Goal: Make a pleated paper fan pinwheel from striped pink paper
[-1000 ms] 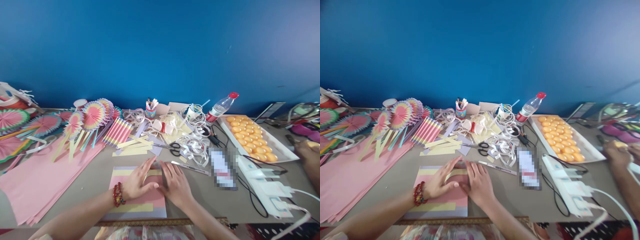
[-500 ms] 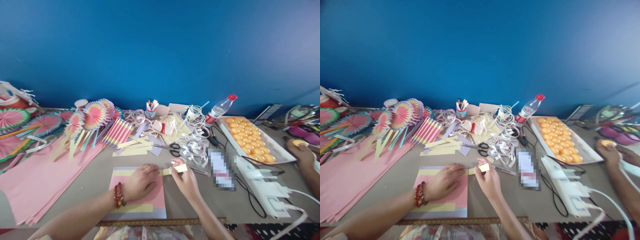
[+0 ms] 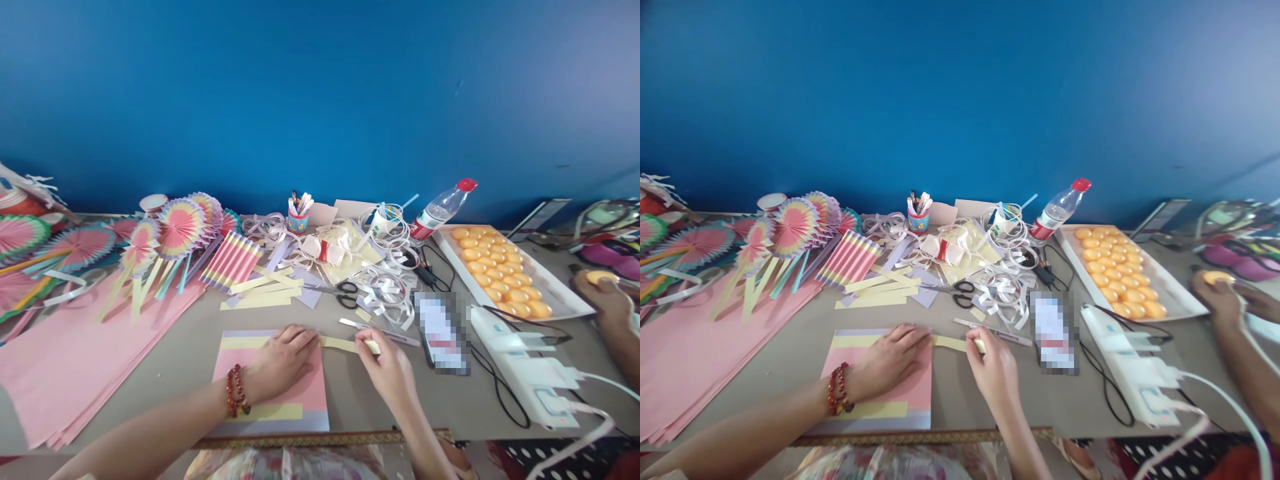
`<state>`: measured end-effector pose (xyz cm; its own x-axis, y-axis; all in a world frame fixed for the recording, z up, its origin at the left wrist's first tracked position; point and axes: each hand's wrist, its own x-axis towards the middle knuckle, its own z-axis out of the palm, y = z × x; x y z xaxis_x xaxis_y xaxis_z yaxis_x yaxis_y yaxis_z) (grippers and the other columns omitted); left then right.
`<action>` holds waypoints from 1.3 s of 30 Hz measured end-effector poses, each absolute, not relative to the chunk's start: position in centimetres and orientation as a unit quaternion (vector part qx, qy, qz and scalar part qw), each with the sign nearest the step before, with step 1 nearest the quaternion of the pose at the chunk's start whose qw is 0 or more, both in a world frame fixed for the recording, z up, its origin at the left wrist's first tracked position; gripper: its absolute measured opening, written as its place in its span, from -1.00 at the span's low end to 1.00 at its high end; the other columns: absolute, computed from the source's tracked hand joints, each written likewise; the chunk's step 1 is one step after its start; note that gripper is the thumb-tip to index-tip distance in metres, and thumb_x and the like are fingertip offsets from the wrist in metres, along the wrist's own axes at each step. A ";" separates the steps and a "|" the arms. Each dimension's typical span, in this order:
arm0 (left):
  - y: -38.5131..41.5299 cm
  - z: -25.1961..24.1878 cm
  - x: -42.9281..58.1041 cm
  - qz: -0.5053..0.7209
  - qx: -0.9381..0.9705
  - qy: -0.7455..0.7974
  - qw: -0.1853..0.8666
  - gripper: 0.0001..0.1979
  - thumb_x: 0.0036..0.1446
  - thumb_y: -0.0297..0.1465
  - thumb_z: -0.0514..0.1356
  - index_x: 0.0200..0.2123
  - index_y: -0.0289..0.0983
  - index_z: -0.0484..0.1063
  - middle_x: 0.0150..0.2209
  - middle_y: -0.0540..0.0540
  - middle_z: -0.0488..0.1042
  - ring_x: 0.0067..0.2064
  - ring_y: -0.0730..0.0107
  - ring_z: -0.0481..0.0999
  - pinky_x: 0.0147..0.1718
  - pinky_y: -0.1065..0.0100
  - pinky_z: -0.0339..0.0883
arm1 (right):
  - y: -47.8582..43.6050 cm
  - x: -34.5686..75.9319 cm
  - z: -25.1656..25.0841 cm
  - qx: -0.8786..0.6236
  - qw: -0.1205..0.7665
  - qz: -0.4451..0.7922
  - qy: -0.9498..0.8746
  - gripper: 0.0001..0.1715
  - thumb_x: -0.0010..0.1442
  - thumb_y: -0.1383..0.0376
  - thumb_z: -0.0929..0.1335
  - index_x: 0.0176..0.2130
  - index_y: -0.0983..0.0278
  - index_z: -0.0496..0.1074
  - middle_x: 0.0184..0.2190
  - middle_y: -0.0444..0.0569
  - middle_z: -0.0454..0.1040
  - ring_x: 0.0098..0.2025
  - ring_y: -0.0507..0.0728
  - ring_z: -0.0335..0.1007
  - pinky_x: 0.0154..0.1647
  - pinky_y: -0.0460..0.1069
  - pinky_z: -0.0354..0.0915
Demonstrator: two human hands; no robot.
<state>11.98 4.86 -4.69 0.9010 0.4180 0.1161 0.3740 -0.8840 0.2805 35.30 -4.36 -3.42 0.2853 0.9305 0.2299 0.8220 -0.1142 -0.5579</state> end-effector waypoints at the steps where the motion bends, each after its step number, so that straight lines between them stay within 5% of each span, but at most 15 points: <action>1: 4.8 -4.7 12.0 0.084 0.967 0.207 0.126 -0.54 0.27 -0.33 0.16 0.22 -0.23 0.23 0.18 -0.15 0.35 0.14 0.12 0.33 0.16 0.10 0.27 | -4.5 35.3 -3.6 -0.741 0.298 0.086 -0.595 -0.82 0.25 0.24 0.24 -0.34 0.18 0.39 -0.42 -0.10 0.57 -0.39 0.13 0.51 -0.40 -0.06 0.29; 13: 5.2 -4.6 11.8 0.102 0.957 0.208 0.176 -0.59 0.29 -0.51 0.04 0.19 -0.22 0.23 0.18 -0.14 0.36 0.15 0.20 0.35 0.15 0.12 0.30 | -7.2 36.5 -3.9 -0.777 0.343 0.118 -0.514 -0.70 0.30 0.08 0.24 -0.27 0.19 0.44 -0.32 -0.02 0.59 -0.37 0.14 0.54 -0.44 -0.07 0.35; 18: 5.3 -4.3 11.6 0.129 0.939 0.227 0.223 -0.54 0.27 -0.53 0.05 0.23 -0.28 0.16 0.16 -0.19 0.36 0.16 0.21 0.34 0.18 0.12 0.28 | -7.1 36.7 -2.7 -0.755 0.404 0.215 -0.470 -0.64 0.27 0.02 0.28 -0.22 0.24 0.47 -0.51 -0.07 0.51 -0.55 0.09 0.45 -0.54 -0.10 0.34; 27: 5.0 -0.8 11.5 0.190 0.934 0.211 0.215 -0.40 0.19 -0.27 0.22 0.24 -0.26 0.14 0.01 -0.22 0.43 0.00 0.11 0.42 -0.03 0.12 0.37 | -5.7 32.7 0.4 -0.666 0.449 0.257 -0.537 -0.81 0.30 0.18 0.32 -0.19 0.22 0.46 -0.41 -0.06 0.55 -0.46 0.07 0.51 -0.45 -0.12 0.36; 33: 5.2 1.5 11.1 0.208 0.896 0.248 0.305 -0.81 0.25 -0.25 0.18 -0.18 -0.25 0.39 -0.21 -0.11 0.45 -0.18 0.26 0.42 -0.19 0.28 0.31 | -4.7 31.1 1.9 -0.614 0.455 0.271 -0.585 -0.85 0.30 0.25 0.31 -0.20 0.21 0.48 -0.46 -0.11 0.54 -0.47 0.05 0.50 -0.44 -0.13 0.34; 39: 4.3 1.4 10.3 0.123 0.859 0.276 0.414 -0.79 0.33 -0.33 0.10 -0.38 -0.26 0.36 -0.44 0.04 0.43 -0.41 0.46 0.37 -0.41 0.45 0.17 | -5.5 32.5 1.5 -0.605 0.344 0.256 -0.671 -0.81 0.28 0.29 0.33 -0.10 0.16 0.49 -0.18 -0.03 0.57 -0.12 0.16 0.51 -0.15 -0.05 0.38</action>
